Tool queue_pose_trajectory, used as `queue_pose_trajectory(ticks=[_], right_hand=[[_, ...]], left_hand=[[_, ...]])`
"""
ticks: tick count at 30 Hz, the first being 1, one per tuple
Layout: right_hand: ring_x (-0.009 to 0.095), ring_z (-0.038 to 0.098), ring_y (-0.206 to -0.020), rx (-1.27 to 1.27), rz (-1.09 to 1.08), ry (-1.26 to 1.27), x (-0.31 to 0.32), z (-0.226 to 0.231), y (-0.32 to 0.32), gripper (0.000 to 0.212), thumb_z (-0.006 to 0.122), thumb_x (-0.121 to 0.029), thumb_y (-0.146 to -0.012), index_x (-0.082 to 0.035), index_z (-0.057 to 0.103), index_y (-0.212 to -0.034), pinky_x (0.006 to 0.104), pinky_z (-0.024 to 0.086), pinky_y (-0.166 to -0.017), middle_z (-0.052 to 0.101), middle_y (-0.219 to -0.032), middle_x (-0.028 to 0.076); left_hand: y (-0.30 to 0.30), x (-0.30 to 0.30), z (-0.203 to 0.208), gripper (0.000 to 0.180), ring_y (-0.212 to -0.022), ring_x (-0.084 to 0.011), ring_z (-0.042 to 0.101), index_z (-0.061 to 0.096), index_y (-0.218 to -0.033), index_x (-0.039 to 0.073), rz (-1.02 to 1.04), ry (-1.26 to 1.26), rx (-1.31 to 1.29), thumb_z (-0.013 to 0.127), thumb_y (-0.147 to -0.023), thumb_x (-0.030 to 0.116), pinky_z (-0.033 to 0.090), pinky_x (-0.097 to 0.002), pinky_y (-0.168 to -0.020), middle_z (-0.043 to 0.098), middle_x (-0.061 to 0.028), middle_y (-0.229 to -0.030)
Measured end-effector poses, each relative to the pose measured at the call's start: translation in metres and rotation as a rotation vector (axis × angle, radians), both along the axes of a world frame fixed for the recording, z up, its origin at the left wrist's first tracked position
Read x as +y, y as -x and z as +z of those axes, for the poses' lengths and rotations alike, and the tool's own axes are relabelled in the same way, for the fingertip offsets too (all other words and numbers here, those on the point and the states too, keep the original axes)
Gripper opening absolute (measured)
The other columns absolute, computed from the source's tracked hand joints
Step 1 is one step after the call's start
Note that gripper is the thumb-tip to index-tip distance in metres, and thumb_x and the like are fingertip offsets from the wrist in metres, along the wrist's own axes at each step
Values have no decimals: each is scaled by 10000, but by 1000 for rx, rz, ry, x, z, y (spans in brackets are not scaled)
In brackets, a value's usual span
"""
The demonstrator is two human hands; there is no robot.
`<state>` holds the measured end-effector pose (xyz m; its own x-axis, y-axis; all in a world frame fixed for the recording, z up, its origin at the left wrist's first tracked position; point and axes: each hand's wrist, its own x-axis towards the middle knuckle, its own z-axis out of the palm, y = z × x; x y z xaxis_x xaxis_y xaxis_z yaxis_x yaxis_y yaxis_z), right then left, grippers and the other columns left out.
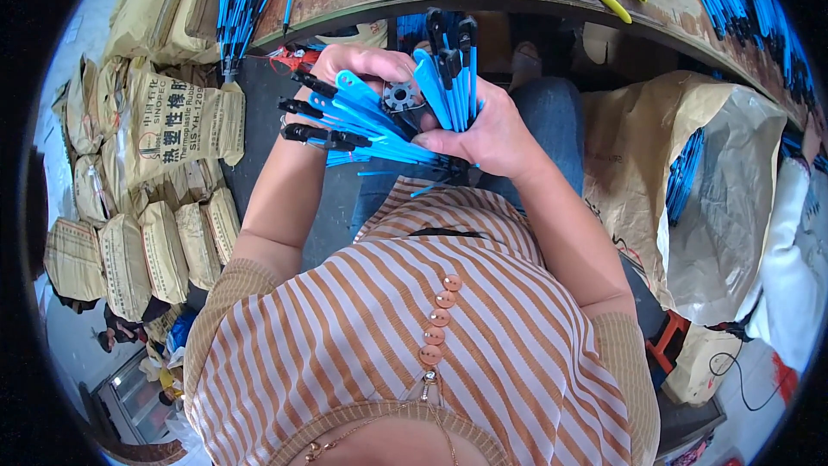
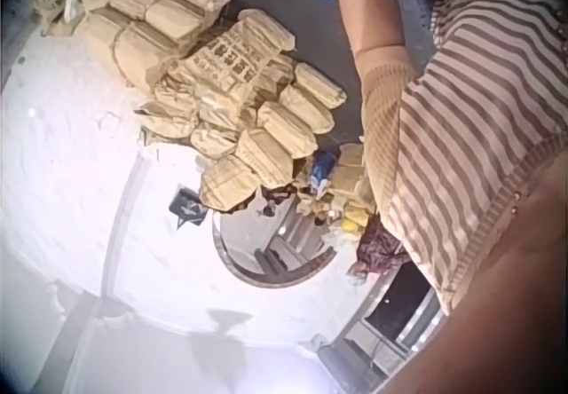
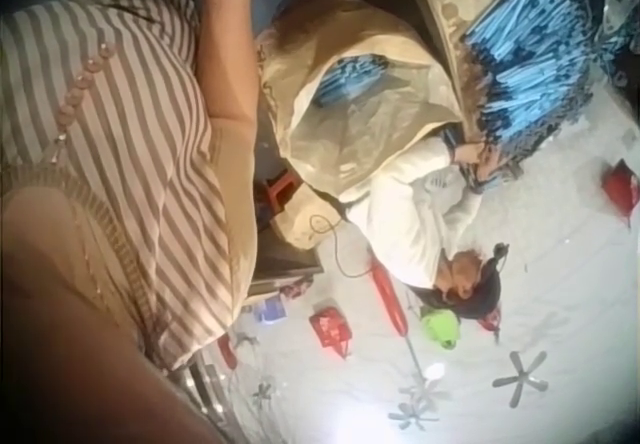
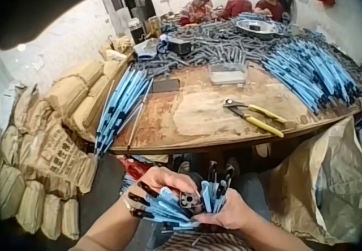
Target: The person assembles blue plastic components into bundles using a bundling jig and pliers at a factory workstation.
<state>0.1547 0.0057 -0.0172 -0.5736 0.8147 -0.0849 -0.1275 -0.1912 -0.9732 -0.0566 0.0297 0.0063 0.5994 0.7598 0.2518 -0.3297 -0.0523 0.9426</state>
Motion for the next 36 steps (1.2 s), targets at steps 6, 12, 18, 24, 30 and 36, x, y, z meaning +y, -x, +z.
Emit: queue_pose_trajectory(ticks=[6, 12, 18, 24, 30, 36], right_hand=[[80, 538, -704, -45, -79, -37, 2, -2, 2, 497, 820, -114, -615, -29, 546, -1021, 242, 457, -671, 582, -783, -7], [79, 539, -705, -37, -118, -19, 2, 1, 2, 454, 818, -117, -619, -32, 556, -978, 234, 450, -661, 584, -786, -8], [96, 581, -744, -95, -155, -6, 3, 2, -1, 438, 805, -70, -609, -49, 552, -966, 259, 484, -693, 619, -806, 20], [98, 554, -714, -120, -193, -40, 0, -1, -14, 361, 798, -112, -650, -25, 579, -923, 233, 454, -660, 604, -822, 11], [102, 574, -769, -10, -43, -37, -9, 0, -44, 198, 702, -101, -726, -15, 578, -855, 270, 468, -725, 620, -796, 26], [108, 556, -729, -34, 119, 6, 8, 17, -71, 150, 559, -133, -810, -1, 580, -880, 243, 446, -670, 595, -761, 29]], left_hand=[[8, 2, 10, 577, -974, -243, 589, 581, -1053, -87, -23, 199, 63, 707, -679, 335, 451, -351, -874, 596, -185, -1068], [5, -6, 17, 726, -993, -233, 581, 529, -1129, -84, -59, 397, -83, 708, -650, 431, 436, -365, -902, 573, -173, -1117], [-9, -14, 8, 547, -1005, -209, 572, 540, -1085, -68, 139, 129, -31, 754, -663, 206, 445, -351, -886, 578, -155, -1093], [-39, -17, 17, 369, -937, -196, 576, 578, -986, -32, 379, -57, 196, 723, -649, 2, 454, -320, -828, 593, -118, -1018], [-58, -26, 22, 259, -837, -152, 582, 619, -911, 9, 301, 59, 238, 710, -669, -7, 468, -297, -761, 622, -64, -873], [-62, -27, 11, 239, -770, -171, 586, 631, -877, -3, 196, -224, 422, 720, -657, 25, 467, -299, -702, 622, -77, -810]])
